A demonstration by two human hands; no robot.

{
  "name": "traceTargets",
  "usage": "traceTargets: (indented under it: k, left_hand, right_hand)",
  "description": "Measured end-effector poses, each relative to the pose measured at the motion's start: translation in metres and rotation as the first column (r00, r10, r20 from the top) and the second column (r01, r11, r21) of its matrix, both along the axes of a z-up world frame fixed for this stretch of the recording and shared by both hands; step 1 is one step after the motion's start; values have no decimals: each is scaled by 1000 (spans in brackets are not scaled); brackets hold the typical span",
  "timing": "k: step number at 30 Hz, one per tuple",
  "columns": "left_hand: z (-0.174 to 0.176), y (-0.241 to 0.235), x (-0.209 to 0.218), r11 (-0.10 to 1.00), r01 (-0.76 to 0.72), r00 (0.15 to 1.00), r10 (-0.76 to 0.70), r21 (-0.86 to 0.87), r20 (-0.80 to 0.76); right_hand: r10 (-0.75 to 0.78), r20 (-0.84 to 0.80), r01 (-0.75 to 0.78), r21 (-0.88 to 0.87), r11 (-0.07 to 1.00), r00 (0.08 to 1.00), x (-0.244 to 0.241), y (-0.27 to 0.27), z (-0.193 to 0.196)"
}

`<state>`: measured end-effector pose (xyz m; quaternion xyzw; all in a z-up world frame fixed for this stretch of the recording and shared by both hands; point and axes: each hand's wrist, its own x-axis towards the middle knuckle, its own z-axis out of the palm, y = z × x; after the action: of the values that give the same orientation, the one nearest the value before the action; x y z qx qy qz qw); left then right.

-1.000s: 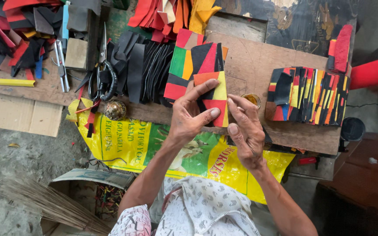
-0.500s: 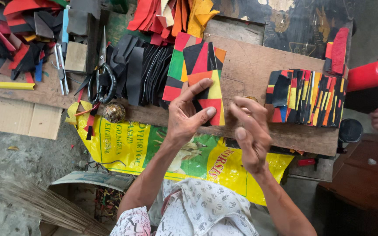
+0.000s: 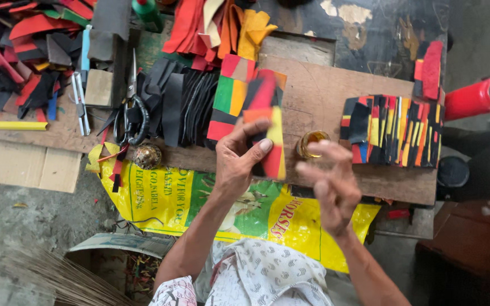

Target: The person repeatedly picks up small rectangular leather pieces, applies adhesive from a small jar to one edge, and presses them onto a growing stack of similar pieces. The person handles the pieces one at a time, alternating between different colors and patterns, and places the finished stack on the table.

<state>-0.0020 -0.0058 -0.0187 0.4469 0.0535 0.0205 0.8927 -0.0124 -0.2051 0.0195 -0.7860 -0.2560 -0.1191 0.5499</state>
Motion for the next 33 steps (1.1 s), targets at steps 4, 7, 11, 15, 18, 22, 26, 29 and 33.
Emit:
traceTargets:
  k: [4,7,11,15,18,22,26,29,33]
  left_hand:
    - [-1,-14,-6,988,97,993,-88,-122,76]
    - [2,-21,-9,965,169,985,-161,-201,55]
    - [3,-24,-7,894,287,957,-284,-345,60]
    - [0,-25,-2,249,205,886,-459,-947,70]
    - [-4,-33,-1,-161,0,873,-481,-987,78]
    - [-9,-44,6,-258,-52,847,-523,-965,94]
    - [-3,-50,18,-184,-47,839,-541,-982,61]
    - [1,-59,28,-127,-39,835,-550,-991,37]
    - [-2,-82,60,-49,59,787,-612,-997,76]
  right_hand:
    - [-24,-89,17,-74,997,996,21,-10,-1]
    - [-34,-21,29,-175,984,999,36,-9,0]
    - [-61,-39,54,-173,984,997,52,-12,-5]
    - [-294,-216,302,3,953,931,54,-32,-7]
    - [-277,-172,285,21,958,945,48,-44,-12]
    - [-313,-155,303,-84,949,937,38,-62,-19]
    - [-351,-171,358,11,934,921,37,-89,-20]
    - [-387,-189,403,57,913,903,37,-111,-25]
    - [-447,-178,460,42,887,877,42,-134,-34]
